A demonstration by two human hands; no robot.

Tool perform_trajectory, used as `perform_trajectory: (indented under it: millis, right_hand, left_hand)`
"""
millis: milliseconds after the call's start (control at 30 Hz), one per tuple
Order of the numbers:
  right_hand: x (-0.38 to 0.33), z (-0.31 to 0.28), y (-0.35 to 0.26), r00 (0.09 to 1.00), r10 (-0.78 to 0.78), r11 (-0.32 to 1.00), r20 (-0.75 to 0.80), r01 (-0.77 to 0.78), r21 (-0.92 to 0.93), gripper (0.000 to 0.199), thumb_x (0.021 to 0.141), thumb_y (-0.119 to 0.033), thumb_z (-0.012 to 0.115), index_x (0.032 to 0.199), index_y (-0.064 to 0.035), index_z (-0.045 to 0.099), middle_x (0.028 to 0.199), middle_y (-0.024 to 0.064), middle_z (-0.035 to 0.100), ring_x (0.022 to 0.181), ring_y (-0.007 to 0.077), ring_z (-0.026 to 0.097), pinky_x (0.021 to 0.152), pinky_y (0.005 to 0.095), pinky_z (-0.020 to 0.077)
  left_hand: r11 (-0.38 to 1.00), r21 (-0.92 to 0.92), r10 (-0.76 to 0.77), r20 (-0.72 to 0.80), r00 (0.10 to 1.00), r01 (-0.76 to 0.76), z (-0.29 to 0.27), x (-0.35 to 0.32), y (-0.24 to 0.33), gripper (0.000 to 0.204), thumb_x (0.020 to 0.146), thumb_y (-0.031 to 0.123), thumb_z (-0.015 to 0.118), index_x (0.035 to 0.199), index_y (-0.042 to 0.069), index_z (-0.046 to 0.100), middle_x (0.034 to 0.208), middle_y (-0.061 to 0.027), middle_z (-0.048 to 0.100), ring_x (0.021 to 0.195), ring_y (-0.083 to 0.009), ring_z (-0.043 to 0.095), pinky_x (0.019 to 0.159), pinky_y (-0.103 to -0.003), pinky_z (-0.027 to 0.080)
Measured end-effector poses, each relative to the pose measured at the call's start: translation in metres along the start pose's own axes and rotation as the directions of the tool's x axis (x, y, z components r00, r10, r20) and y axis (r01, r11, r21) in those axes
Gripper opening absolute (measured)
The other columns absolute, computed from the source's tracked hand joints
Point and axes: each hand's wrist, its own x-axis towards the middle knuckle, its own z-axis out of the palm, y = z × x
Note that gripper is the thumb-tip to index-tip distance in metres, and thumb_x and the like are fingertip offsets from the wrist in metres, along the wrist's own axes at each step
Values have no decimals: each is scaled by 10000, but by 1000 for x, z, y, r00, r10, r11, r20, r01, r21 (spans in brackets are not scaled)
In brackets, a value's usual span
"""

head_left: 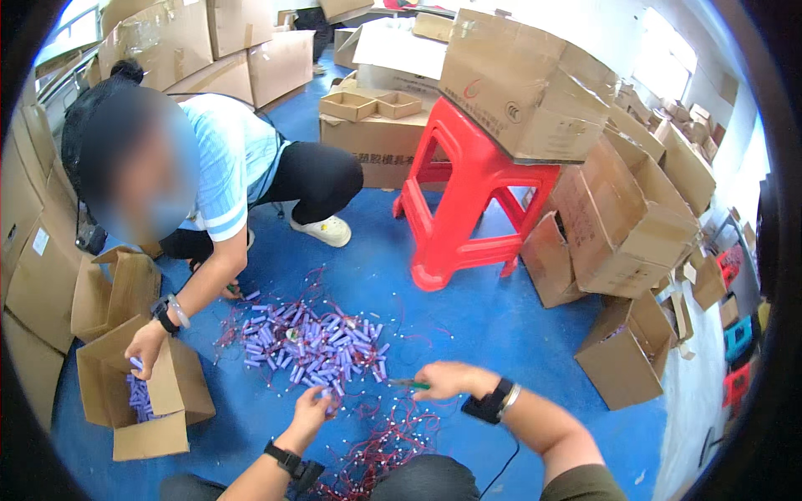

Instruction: Trimming wires on small battery cells using wire cutters while working on a workshop floor.

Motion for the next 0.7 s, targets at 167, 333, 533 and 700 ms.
perform_trajectory:
  millis: [167, 333, 533, 700]
  right_hand:
    - [16, 66, -40, 975, -201, 672, -92, 205, 712, 395, 821, -365, 622, 1046, -48, 552, 902, 37, 536, 875, 139, 499, 757, 309, 415]
    - [11, 81, -29, 985, -39, 727, -171, 145, 671, 322, 849, -262, 598, 1041, -17, 515, 953, 49, 510, 884, 137, 466, 780, 299, 407]
    - [9, 59, -31, 994, 101, 695, -34, -46, 718, 262, 821, -234, 634, 945, -21, 543, 814, 4, 519, 763, 103, 469, 676, 265, 411]
    - [-14, 56, 9, 956, 285, 805, -74, -197, 560, 241, 803, -232, 650, 913, -36, 564, 809, 5, 530, 739, 108, 472, 662, 271, 408]
  left_hand:
    - [980, -143, 128, -61, 990, -135, 9, -1, 38, 312, 819, 52, 581, 1107, 5, 472, 855, -78, 593, 735, -166, 576, 667, -289, 502]
    - [898, -433, -33, 105, 994, 75, 44, 11, 6, 228, 829, 97, 579, 1025, 52, 473, 930, -84, 611, 865, -187, 604, 737, -331, 493]
    - [796, -597, 29, -123, 992, -98, -6, 3, 25, 166, 881, 155, 485, 1040, 106, 497, 799, -23, 547, 689, -154, 550, 606, -312, 495]
    - [556, -488, 94, -768, 634, -673, -127, 33, 129, 160, 906, 209, 417, 930, 71, 496, 601, -18, 433, 419, -130, 411, 354, -297, 366]
